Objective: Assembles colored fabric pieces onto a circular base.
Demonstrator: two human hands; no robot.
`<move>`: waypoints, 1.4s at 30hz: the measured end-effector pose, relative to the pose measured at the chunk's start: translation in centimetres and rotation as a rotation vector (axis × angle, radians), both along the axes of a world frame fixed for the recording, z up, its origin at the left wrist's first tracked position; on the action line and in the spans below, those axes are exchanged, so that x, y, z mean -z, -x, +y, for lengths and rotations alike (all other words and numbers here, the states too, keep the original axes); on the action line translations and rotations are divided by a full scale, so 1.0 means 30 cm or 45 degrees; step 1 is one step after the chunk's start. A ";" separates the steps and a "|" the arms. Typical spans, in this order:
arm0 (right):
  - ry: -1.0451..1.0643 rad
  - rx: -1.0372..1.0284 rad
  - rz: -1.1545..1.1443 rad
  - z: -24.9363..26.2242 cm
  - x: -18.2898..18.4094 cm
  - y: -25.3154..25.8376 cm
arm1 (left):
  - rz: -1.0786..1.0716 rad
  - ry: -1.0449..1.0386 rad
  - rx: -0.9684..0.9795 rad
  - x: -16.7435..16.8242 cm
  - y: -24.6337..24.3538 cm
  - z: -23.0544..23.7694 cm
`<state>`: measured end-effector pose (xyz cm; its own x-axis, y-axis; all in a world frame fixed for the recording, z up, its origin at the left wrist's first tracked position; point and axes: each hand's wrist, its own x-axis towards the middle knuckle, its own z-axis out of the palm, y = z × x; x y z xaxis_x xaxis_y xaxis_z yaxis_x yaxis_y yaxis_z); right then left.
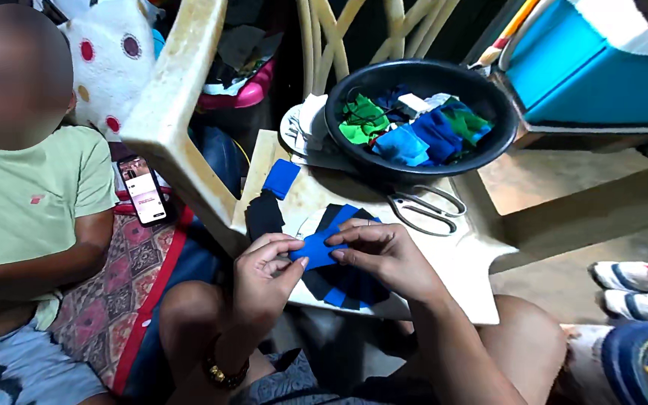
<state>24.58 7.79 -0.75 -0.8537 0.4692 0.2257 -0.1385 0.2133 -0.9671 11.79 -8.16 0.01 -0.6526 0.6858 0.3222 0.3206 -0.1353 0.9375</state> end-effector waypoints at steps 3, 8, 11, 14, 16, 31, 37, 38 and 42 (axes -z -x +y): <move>-0.082 0.020 -0.028 0.003 0.026 -0.009 | 0.038 0.073 0.059 0.035 -0.001 -0.009; -0.391 0.046 -0.181 0.000 0.025 -0.018 | 0.118 0.248 0.048 0.067 0.003 -0.019; -0.516 0.065 -0.205 0.000 0.034 -0.011 | 0.125 0.326 0.045 0.074 0.005 -0.016; -0.591 0.077 -0.220 -0.002 0.046 0.000 | 0.182 0.368 0.036 0.081 -0.001 -0.012; -0.621 0.086 -0.241 -0.005 0.051 0.004 | 0.240 0.378 0.032 0.087 -0.005 -0.009; -0.670 0.082 -0.281 -0.006 0.051 -0.001 | 0.398 0.428 0.008 0.107 -0.011 -0.005; -0.679 0.070 -0.299 -0.002 0.051 -0.001 | 0.427 0.422 -0.006 0.109 -0.012 -0.002; -0.677 0.071 -0.295 -0.002 0.052 0.000 | 0.429 0.421 -0.006 0.109 -0.012 -0.001; -0.667 0.068 -0.303 -0.003 0.052 0.002 | 0.425 0.434 0.006 0.105 -0.012 -0.002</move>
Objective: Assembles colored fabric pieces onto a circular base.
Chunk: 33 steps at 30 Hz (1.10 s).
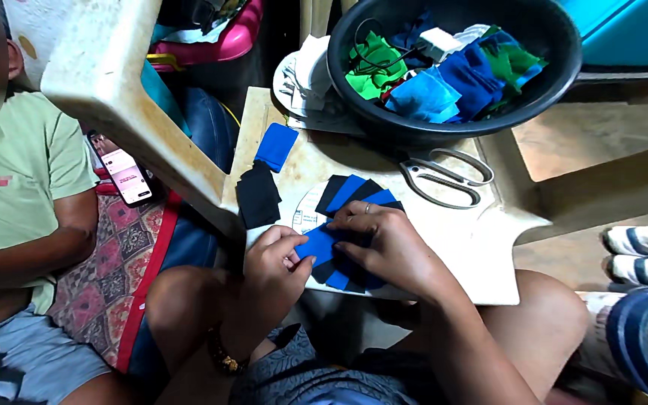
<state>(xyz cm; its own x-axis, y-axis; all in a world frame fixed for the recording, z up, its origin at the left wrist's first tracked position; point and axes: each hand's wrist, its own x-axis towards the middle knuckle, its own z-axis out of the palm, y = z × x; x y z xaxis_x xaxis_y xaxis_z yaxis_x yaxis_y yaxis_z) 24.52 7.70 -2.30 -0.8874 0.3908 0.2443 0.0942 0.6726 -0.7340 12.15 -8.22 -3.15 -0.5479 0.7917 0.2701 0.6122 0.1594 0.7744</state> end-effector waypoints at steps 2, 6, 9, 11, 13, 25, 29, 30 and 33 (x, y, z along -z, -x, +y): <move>0.004 0.000 0.001 0.001 0.001 0.000 | -0.010 -0.008 0.005 -0.003 0.004 0.000; 0.015 0.002 0.001 0.000 0.000 -0.002 | -0.057 -0.039 -0.055 -0.017 0.028 -0.007; 0.013 0.010 0.005 0.001 0.005 -0.002 | -0.051 -0.073 -0.096 -0.017 0.047 -0.011; 0.009 0.009 0.011 0.002 0.007 -0.001 | -0.039 -0.065 -0.098 -0.019 0.053 -0.015; 0.007 0.005 0.011 0.003 0.005 -0.001 | -0.031 -0.060 -0.096 -0.020 0.056 -0.017; 0.016 0.009 0.005 0.002 -0.001 -0.011 | -0.021 -0.021 -0.064 -0.022 0.058 -0.017; 0.012 0.018 0.002 0.003 0.000 -0.013 | 0.002 -0.027 -0.054 -0.019 0.057 -0.016; 0.011 0.021 0.000 0.004 0.001 -0.013 | 0.007 -0.026 -0.056 -0.018 0.057 -0.015; 0.019 0.021 0.000 0.004 0.002 -0.012 | 0.018 -0.028 -0.069 -0.015 0.059 -0.015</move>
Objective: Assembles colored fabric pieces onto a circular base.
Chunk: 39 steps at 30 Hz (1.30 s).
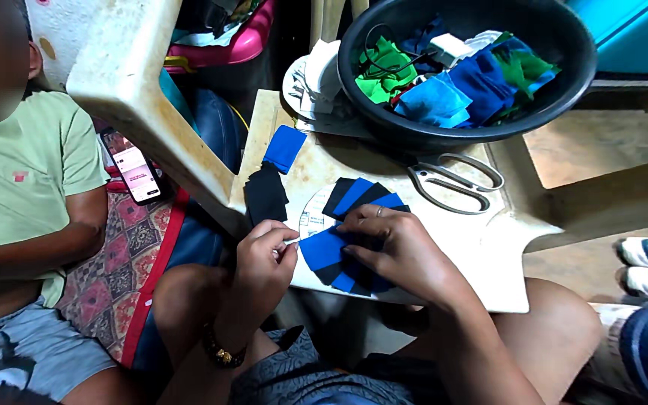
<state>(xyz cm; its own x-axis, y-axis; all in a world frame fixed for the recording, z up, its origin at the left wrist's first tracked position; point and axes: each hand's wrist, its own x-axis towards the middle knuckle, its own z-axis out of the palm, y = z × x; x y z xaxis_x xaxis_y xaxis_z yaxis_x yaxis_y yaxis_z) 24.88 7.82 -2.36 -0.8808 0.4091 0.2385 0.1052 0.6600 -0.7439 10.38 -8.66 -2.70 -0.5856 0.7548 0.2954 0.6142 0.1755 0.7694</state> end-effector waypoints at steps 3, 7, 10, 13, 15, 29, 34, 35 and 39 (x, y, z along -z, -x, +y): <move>0.004 -0.003 0.001 0.000 0.000 0.000 | 0.003 -0.009 -0.012 0.001 0.001 0.000; -0.005 -0.002 -0.004 0.000 0.001 -0.001 | 0.007 -0.017 -0.005 -0.001 0.002 0.000; -0.011 -0.001 -0.006 0.001 0.001 -0.002 | 0.007 -0.021 -0.004 -0.002 0.000 0.001; -0.014 0.002 -0.006 0.002 0.002 -0.003 | 0.009 -0.019 -0.001 0.000 -0.001 0.001; -0.011 0.002 -0.007 0.002 0.002 -0.003 | 0.023 -0.011 0.011 0.001 -0.002 0.000; 0.009 0.007 -0.016 0.000 0.000 -0.004 | 0.227 0.130 0.249 0.008 -0.006 0.000; 0.010 0.007 -0.024 0.000 0.000 -0.004 | 0.241 0.178 0.247 0.004 -0.009 0.002; 0.009 0.006 -0.025 -0.001 -0.001 -0.004 | 0.244 0.176 0.248 0.004 -0.008 0.002; -0.025 0.038 -0.022 -0.003 -0.008 -0.005 | 0.248 0.180 0.246 0.004 -0.007 0.003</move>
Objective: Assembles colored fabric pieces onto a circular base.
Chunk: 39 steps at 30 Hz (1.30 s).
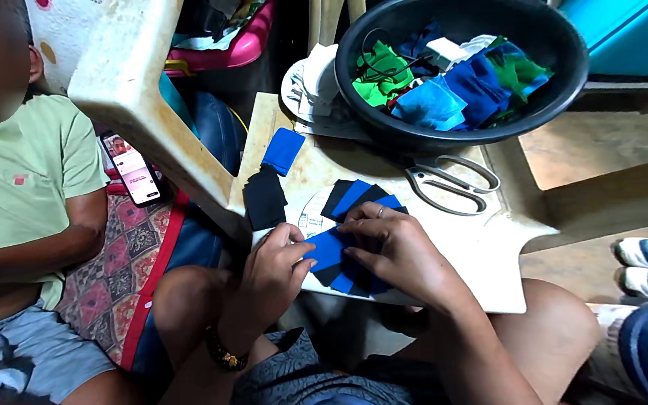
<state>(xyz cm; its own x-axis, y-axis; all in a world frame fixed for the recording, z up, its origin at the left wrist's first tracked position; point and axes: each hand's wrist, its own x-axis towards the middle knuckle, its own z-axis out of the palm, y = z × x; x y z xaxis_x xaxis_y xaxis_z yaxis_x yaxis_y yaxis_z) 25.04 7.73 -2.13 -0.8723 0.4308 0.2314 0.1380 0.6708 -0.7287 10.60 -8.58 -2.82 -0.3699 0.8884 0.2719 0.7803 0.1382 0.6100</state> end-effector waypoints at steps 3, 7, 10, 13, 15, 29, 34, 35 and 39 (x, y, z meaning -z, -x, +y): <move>-0.060 0.073 0.032 -0.010 -0.005 -0.001 | 0.001 -0.003 -0.006 -0.001 0.000 0.001; -0.055 0.021 0.097 -0.043 -0.005 0.010 | 0.010 -0.010 0.000 -0.001 0.000 0.001; -0.045 -0.071 0.075 -0.061 0.005 0.026 | 0.010 -0.033 0.016 -0.001 0.002 0.005; -0.072 -0.111 0.059 -0.064 0.004 0.039 | -0.015 -0.050 0.025 -0.005 0.004 0.007; -0.069 -0.104 0.050 -0.066 0.000 0.043 | -0.017 -0.057 0.022 -0.003 0.006 0.007; -0.008 -0.086 0.018 -0.069 -0.017 0.035 | -0.123 0.244 -0.057 -0.164 0.019 0.179; -0.034 -0.090 0.063 -0.073 -0.004 0.041 | -0.209 0.670 -0.004 -0.218 0.053 0.308; -0.023 -0.089 0.046 -0.073 -0.008 0.039 | -0.218 0.694 -0.003 -0.214 0.062 0.326; 0.018 -0.091 -0.001 -0.072 -0.021 0.034 | -0.257 0.759 -0.003 -0.216 0.072 0.360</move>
<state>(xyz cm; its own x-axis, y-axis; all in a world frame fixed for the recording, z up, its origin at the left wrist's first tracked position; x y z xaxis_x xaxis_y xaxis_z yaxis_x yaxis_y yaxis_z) 24.02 5.56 -1.50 -0.9010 0.3708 0.2250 0.0907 0.6684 -0.7382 8.45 2.22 3.65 -0.3642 0.8651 -0.3448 0.6574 0.5011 0.5628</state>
